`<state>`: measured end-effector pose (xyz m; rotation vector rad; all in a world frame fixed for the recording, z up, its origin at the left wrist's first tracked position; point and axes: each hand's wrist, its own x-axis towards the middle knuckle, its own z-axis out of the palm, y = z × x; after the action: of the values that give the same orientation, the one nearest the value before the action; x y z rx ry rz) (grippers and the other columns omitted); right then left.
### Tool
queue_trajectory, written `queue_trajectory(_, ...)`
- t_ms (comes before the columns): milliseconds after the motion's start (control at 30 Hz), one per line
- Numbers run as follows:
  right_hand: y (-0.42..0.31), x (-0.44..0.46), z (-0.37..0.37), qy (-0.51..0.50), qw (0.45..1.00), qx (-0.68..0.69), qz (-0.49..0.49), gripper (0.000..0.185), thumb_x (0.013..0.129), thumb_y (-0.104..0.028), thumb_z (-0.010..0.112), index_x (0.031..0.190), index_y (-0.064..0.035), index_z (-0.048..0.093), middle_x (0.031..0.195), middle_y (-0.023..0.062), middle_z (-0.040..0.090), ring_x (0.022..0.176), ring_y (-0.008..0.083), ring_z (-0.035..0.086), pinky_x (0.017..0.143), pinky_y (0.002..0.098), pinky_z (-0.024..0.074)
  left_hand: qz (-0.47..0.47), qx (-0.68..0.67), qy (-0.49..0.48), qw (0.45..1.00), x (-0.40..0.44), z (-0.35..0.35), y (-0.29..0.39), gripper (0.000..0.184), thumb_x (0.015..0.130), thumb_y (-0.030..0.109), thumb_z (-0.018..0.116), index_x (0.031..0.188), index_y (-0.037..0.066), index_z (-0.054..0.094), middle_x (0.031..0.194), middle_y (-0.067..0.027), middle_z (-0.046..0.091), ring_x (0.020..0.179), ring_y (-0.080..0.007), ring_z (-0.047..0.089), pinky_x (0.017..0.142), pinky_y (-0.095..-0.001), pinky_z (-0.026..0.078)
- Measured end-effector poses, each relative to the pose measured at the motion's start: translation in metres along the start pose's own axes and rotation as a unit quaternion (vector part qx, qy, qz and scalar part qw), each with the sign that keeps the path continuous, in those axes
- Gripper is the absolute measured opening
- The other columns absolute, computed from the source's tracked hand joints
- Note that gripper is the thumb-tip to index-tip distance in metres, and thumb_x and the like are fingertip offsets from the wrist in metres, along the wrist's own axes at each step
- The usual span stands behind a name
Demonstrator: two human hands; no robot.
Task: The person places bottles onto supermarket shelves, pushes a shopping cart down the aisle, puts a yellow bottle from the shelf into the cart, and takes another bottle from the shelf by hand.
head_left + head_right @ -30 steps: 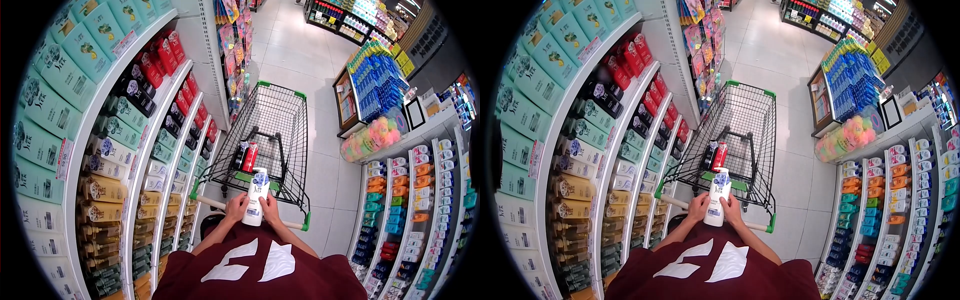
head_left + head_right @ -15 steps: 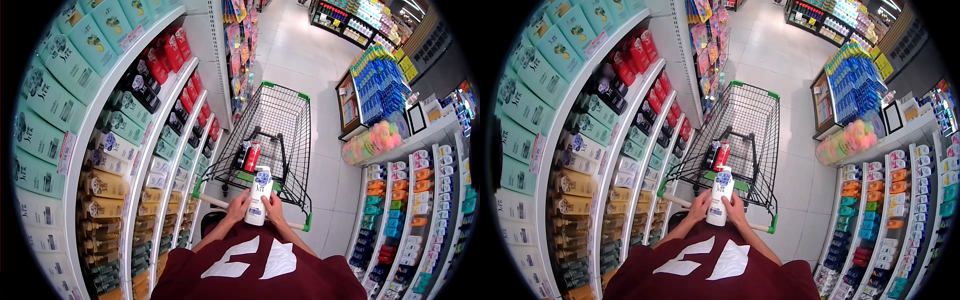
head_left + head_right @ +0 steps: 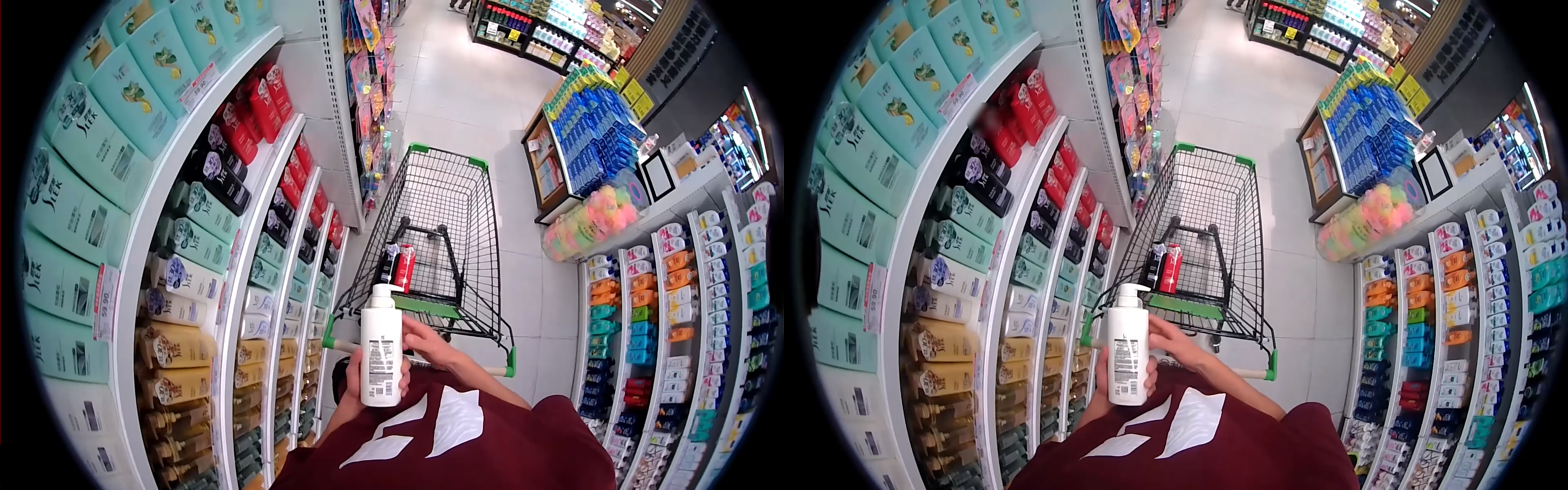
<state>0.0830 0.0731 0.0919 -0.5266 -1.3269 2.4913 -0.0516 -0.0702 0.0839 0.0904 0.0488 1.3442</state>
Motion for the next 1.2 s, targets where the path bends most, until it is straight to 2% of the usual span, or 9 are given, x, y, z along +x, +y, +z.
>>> queue_trajectory(133,-0.001,0.016,0.046,-0.012,0.991,0.109,0.080,0.066,0.094,-0.038,0.065,0.142,-0.0006,0.038,0.123,0.0152,0.059,0.111,0.0218,0.061,0.092,0.0365,0.0532,-0.021,0.051,-0.045,0.997,-0.007,0.005,0.030,0.085,0.090,0.072,0.046,0.140,0.004,0.039,0.106,-0.0244,0.056,0.085,-0.0360,0.065,0.067,-0.0482,0.058)
queue_trajectory(233,-0.008,0.030,0.062,0.012,0.993,0.103,0.050,0.056,0.095,-0.036,0.063,0.131,0.0030,0.045,0.096,0.0135,0.066,0.075,0.0167,0.068,0.058,0.0277,0.0584,-0.041,0.103,-0.018,0.994,-0.012,0.006,0.057,0.088,0.090,0.074,0.044,0.138,0.001,0.040,0.106,-0.0250,0.058,0.082,-0.0365,0.067,0.067,-0.0474,0.060)
queue_trajectory(467,-0.017,0.044,0.097,0.135,0.990,0.022,0.035,0.064,0.092,-0.043,0.063,0.135,0.0005,0.044,0.103,0.0130,0.066,0.076,0.0168,0.069,0.058,0.0268,0.0592,-0.078,0.108,-0.030,0.991,-0.016,0.003,0.089,0.092,0.090,0.076,0.037,0.133,-0.005,0.042,0.109,-0.0266,0.058,0.085,-0.0364,0.067,0.070,-0.0466,0.059)
queue_trajectory(600,0.013,0.052,0.098,0.198,0.980,0.015,0.002,0.060,0.092,-0.043,0.063,0.130,0.0011,0.048,0.099,0.0124,0.066,0.068,0.0147,0.067,0.051,0.0250,0.0559,-0.120,0.122,-0.039,0.985,-0.020,-0.006,0.102,0.093,0.090,0.077,0.037,0.133,-0.006,0.043,0.108,-0.0255,0.059,0.086,-0.0364,0.067,0.072,-0.0461,0.059)
queue_trajectory(633,0.017,0.054,0.106,0.243,0.969,0.041,-0.020,0.053,0.093,-0.041,0.063,0.122,0.0022,0.055,0.085,0.0073,0.067,0.047,0.0062,0.054,0.038,0.0190,0.0429,-0.130,0.122,-0.036,0.983,-0.021,-0.007,0.104,0.093,0.090,0.077,0.037,0.133,-0.006,0.043,0.109,-0.0254,0.059,0.087,-0.0363,0.067,0.073,-0.0465,0.058)
queue_trajectory(833,0.029,0.059,0.118,0.224,0.973,0.055,0.004,0.054,0.093,-0.040,0.062,0.124,0.0032,0.053,0.084,0.0094,0.067,0.043,0.0108,0.058,0.033,0.0220,0.0460,-0.143,0.155,-0.002,0.977,-0.037,-0.017,0.119,0.092,0.091,0.074,0.037,0.132,-0.008,0.047,0.107,-0.0251,0.063,0.087,-0.0351,0.068,0.075,-0.0428,0.058)
queue_trajectory(1067,0.005,0.083,0.130,0.178,0.983,-0.025,0.021,0.055,0.093,-0.041,0.062,0.125,0.0033,0.053,0.080,0.0070,0.066,0.040,0.0077,0.052,0.031,0.0203,0.0387,-0.104,0.129,-0.002,0.986,-0.044,-0.012,0.135,0.095,0.090,0.075,0.034,0.130,-0.010,0.049,0.108,-0.0280,0.063,0.090,-0.0398,0.069,0.076,-0.0458,0.060)
queue_trajectory(1133,-0.011,0.084,0.133,0.162,0.984,-0.039,0.062,0.055,0.095,-0.033,0.064,0.133,0.0021,0.047,0.094,0.0091,0.066,0.063,0.0095,0.063,0.050,0.0216,0.0511,-0.124,0.113,-0.036,0.985,-0.044,-0.004,0.145,0.096,0.089,0.073,0.039,0.139,-0.010,0.041,0.120,-0.0292,0.059,0.104,-0.0443,0.065,0.087,-0.0526,0.057)
queue_trajectory(1200,-0.001,0.091,0.130,0.159,0.973,-0.107,-0.129,0.055,0.096,-0.024,0.065,0.140,-0.0015,0.040,0.108,0.0099,0.063,0.091,0.0124,0.063,0.079,0.0264,0.0540,-0.085,0.148,0.019,0.985,-0.047,0.009,0.146,0.099,0.088,0.070,0.047,0.147,-0.008,0.029,0.135,-0.0288,0.051,0.120,-0.0469,0.057,0.098,-0.0612,0.050)
